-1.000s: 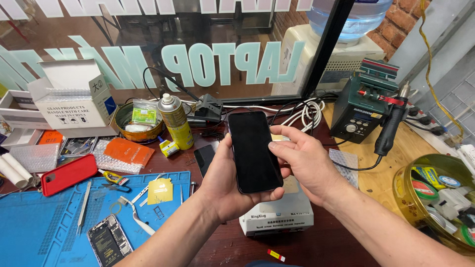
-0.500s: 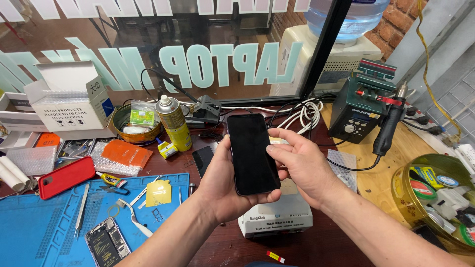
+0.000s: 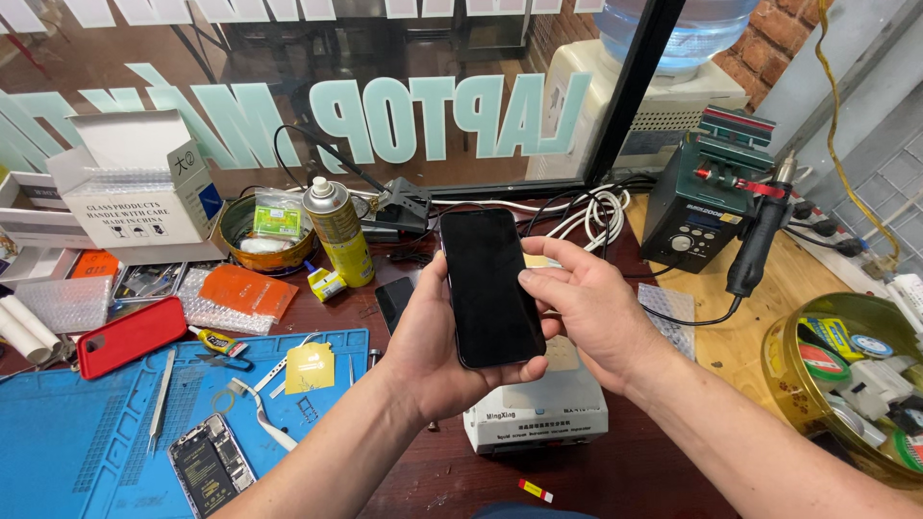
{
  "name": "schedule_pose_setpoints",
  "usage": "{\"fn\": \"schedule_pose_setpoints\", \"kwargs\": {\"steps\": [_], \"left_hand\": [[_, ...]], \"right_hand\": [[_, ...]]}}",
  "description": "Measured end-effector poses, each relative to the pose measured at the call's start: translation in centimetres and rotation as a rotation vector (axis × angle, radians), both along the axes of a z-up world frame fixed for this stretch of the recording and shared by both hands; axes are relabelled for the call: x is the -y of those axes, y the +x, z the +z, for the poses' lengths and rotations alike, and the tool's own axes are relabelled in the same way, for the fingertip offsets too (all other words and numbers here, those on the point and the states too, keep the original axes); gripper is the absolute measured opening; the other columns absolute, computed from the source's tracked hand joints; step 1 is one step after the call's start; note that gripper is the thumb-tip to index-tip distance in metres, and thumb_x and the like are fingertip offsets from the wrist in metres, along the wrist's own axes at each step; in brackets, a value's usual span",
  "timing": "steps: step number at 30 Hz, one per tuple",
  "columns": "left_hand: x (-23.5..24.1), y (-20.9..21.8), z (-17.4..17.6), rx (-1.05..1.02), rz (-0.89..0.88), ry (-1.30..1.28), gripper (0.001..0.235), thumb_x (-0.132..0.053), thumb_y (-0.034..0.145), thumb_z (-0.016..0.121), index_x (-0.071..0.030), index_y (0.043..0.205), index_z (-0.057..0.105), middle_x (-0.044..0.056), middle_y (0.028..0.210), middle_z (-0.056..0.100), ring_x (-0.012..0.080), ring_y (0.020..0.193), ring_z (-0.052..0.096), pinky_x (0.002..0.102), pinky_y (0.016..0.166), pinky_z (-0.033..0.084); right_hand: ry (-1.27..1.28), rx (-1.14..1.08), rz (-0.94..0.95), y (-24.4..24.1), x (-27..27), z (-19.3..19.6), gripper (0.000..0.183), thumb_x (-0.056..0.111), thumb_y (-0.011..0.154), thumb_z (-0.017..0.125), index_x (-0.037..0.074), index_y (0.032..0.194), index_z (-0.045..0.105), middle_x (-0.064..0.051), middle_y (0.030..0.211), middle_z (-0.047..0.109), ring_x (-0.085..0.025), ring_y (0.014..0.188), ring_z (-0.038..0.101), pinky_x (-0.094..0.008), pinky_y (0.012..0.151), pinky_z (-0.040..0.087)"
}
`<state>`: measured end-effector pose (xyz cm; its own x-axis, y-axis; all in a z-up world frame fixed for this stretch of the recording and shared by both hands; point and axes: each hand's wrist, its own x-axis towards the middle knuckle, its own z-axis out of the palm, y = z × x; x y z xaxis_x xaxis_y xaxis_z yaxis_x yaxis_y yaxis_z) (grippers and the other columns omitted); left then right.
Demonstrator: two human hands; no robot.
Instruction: The person disassembles a smartphone, removes the screen assembly, and uses a spray can to clean a small internal component. The person then reassembles the phone and tests the screen by powering it on.
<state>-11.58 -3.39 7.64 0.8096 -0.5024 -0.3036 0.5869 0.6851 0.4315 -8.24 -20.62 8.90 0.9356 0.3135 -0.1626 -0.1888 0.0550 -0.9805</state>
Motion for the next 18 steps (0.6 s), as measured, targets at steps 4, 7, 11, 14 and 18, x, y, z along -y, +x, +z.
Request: {"fn": "schedule_pose_setpoints", "kwargs": {"steps": [4,7,11,14,18], "left_hand": [[-0.04,0.11,-0.12,0.018,-0.014,-0.029,0.079,-0.075,0.097,0.025,-0.013,0.123,0.065,0.013,0.109,0.072,0.0295,0.097,0.071,0.051,0.076,0.057],[-0.10,0.17,-0.20,0.014,-0.014,-0.035,0.079,-0.076,0.097,0.026,-0.013,0.123,0.065,0.013,0.110,0.072,0.0293,0.097,0.070,0.051,0.076,0.057],[-0.10,0.25,-0.20,0.015,-0.014,-0.033,0.077,-0.075,0.097,0.026,-0.015,0.123,0.065,0.012,0.111,0.072,0.0293,0.097,0.071,0.051,0.075,0.057],[-0.24,0.18,-0.18,-0.010,0.002,-0.017,0.076,-0.076,0.096,0.026,-0.017,0.123,0.065,0.011,0.110,0.072,0.0289,0.096,0.071,0.051,0.075,0.057],[-0.29,0.21,-0.11,0.037,-0.029,-0.059,0.077,-0.075,0.097,0.026,-0.014,0.123,0.065,0.012,0.109,0.072,0.0287,0.096,0.071,0.051,0.076,0.057]], "right_hand": [[0.008,-0.003,-0.010,0.14,-0.06,-0.06,0.045,0.011,0.093,0.060,0.002,0.137,0.059,0.001,0.082,0.066,-0.005,0.068,0.054,-0.022,0.059,0.047],[0.015,-0.011,-0.013,0.27,-0.12,-0.14,0.045,0.011,0.093,0.060,0.002,0.137,0.059,0.001,0.084,0.066,-0.005,0.068,0.054,-0.022,0.059,0.047],[-0.004,0.000,0.000,0.35,-0.02,-0.22,0.044,0.010,0.093,0.060,0.003,0.137,0.059,0.000,0.084,0.066,-0.005,0.066,0.052,-0.022,0.057,0.045],[0.010,0.000,0.008,0.37,-0.21,-0.26,0.044,0.010,0.093,0.059,0.002,0.136,0.060,0.000,0.084,0.066,-0.005,0.065,0.052,-0.021,0.057,0.045],[0.022,0.003,0.012,0.36,-0.33,-0.26,0.044,0.010,0.094,0.060,0.000,0.137,0.060,0.000,0.083,0.063,-0.005,0.066,0.052,-0.021,0.057,0.045]]}}
